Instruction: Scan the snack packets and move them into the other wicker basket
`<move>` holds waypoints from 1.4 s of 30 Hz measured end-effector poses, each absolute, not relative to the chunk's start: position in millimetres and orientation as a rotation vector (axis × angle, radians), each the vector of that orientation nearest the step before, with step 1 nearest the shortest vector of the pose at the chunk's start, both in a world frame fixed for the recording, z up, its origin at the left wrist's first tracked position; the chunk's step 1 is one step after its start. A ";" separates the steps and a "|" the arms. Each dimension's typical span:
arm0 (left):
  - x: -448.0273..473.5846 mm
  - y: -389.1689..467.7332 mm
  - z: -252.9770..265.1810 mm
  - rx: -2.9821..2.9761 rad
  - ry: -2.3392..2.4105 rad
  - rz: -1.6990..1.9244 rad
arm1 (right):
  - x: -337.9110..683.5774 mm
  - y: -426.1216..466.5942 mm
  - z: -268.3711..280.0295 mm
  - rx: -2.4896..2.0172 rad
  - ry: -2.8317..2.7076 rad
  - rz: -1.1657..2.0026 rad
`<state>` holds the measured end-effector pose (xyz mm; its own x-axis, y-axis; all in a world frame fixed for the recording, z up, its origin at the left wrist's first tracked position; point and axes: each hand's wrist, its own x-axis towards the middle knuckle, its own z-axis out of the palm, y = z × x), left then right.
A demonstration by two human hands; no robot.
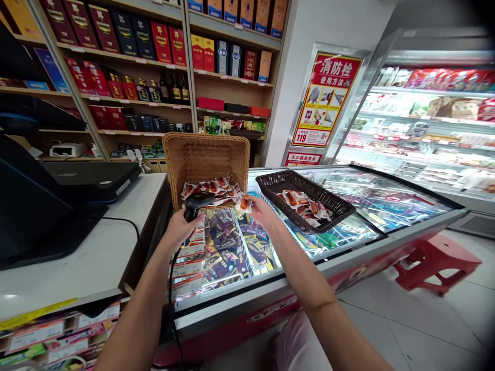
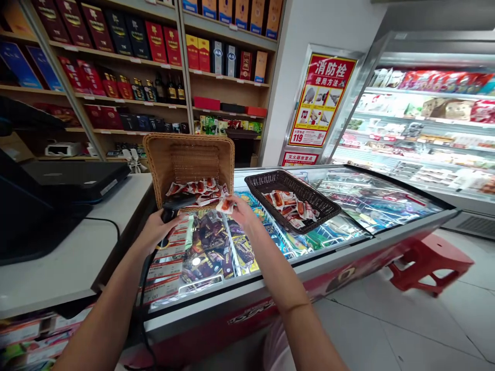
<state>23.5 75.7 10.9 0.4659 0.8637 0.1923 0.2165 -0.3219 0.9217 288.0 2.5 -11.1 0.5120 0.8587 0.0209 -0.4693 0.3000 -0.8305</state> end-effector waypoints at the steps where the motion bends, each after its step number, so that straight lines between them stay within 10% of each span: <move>1: 23.2 74.1 12.0 1.839 0.896 0.826 | 290.6 -6.8 -15.9 -0.940 -0.583 0.938; 11: 24.6 61.7 22.4 1.888 0.784 0.642 | 314.0 -33.3 -29.2 -1.317 -0.823 0.339; 42: 35.0 53.1 19.5 1.956 0.764 0.584 | 304.2 -40.9 -23.2 -1.453 -0.833 0.195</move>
<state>35.0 53.1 19.5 0.6939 0.7144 0.0903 0.2747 -0.3786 0.8839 304.2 -40.9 -23.2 0.7127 0.5898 0.3798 0.3601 0.1571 -0.9196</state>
